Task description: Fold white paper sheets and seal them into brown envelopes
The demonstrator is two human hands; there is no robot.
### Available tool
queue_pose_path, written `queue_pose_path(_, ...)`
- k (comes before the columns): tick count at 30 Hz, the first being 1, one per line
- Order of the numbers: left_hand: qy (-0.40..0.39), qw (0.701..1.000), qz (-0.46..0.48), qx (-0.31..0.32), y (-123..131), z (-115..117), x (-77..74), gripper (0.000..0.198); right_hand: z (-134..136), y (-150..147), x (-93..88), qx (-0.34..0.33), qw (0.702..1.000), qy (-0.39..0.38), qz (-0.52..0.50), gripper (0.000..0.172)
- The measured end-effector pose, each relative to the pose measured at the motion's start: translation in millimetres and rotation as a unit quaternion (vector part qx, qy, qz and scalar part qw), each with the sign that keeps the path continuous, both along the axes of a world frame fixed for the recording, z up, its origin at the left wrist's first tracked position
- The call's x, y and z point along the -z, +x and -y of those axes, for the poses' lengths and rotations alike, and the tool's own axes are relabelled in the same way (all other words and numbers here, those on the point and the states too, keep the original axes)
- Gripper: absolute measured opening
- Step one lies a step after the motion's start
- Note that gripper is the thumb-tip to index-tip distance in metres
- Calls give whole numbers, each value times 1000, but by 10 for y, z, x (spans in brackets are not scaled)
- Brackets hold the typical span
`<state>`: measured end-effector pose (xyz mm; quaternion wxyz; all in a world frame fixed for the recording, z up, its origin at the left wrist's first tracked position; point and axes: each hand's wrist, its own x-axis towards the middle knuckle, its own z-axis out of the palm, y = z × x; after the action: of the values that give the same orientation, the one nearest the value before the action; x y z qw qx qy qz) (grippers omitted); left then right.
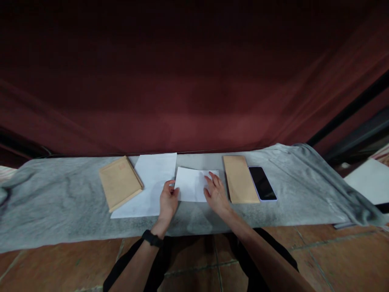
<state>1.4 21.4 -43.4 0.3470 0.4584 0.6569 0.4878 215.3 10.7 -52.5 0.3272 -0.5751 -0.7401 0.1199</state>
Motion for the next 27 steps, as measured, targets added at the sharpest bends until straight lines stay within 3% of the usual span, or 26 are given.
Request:
queue_pose_path(4, 40, 999, 6, -23, 7, -26, -46, 31, -33, -16, -33, -2, 1000, -1, -12, 52)
queue_pose_path(8, 10, 1000, 6, -18, 54, -55, -8, 34, -31, -10, -25, -4, 1000, -6, -10, 52)
queue_pose_path(14, -12, 996, -87, 9, 90, -71, 41, 39, -9, -18, 34, -11, 1000, 0, -18, 49)
queue_pose_path(22, -79, 991, -99, 41, 65, 31, -75, 45, -5, -163, 142, -17, 999, -39, 28, 47)
queue_pose_path(27, -84, 977, -192, 39, 92, 152, -189, 43, 33, -231, 138, -13, 992, -77, 102, 53)
